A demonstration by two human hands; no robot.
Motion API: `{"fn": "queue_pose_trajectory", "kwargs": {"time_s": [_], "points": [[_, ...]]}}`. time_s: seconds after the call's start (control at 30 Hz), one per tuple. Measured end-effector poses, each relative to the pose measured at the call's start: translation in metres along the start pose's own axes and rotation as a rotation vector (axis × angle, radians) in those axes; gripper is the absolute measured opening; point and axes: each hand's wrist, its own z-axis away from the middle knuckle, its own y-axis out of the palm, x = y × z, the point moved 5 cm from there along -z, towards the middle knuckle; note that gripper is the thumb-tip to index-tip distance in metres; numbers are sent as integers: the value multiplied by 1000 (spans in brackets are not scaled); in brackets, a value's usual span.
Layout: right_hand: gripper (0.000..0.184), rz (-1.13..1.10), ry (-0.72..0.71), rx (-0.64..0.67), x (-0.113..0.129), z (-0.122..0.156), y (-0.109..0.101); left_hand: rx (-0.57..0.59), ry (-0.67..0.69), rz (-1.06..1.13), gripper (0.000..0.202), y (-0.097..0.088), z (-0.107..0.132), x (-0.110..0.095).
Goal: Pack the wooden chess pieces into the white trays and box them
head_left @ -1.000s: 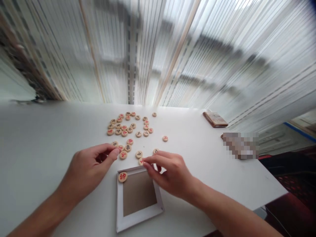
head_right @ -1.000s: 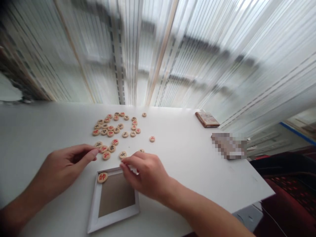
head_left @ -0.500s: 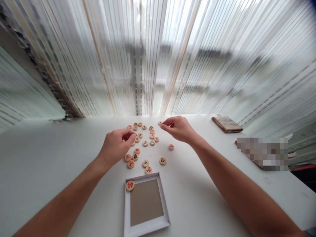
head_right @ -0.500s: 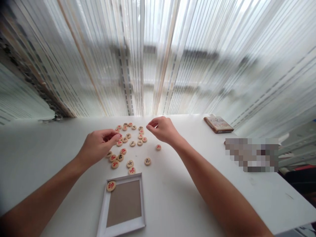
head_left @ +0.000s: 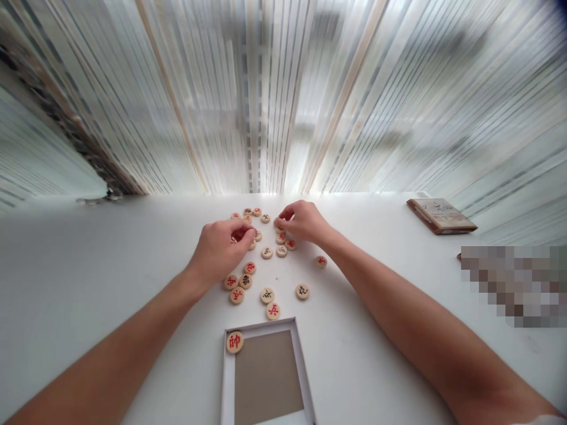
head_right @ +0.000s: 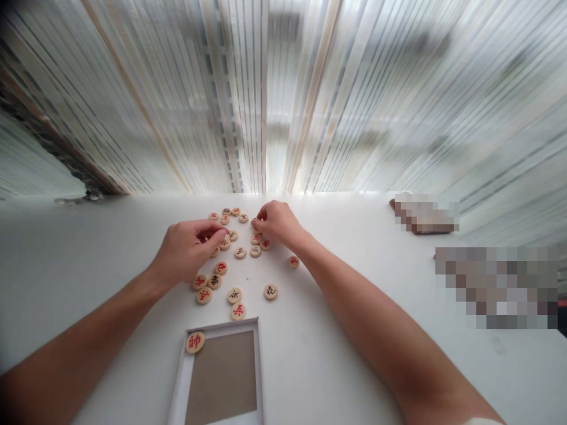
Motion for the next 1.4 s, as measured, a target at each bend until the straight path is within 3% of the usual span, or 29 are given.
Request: {"fn": "queue_pose_trajectory", "kwargs": {"time_s": [0.2,0.4,0.5,0.6,0.73,0.83,0.97,1.13,1.4], "points": [[32,-151,31,-41,-2,2,3,-2,13,59,20,-3,5,-12],[27,-496,29,-73,-1,16,-8,16,-15,160,19,-9,15,-20],[21,-738,-2,-60,6,38,-16,42,-59,244,22,-11,18,-20],[28,-951,-24,-16,14,73,-20,106,-98,366,32,-10,24,-20],[35,-1114,-7,50,25,127,-14,230,-135,545,36,-2,53,-27],[34,-1178,18,87,33,159,-1,305,-161,651,33,3,84,-34],[31,-1209,13,104,42,181,17,310,-196,755,32,3,109,-42],[29,-1220,-18,80,46,189,25,285,-225,955,18,2,114,-48],[27,-1240,-35,34,41,199,29,311,-188,922,16,7,120,-50]]}}
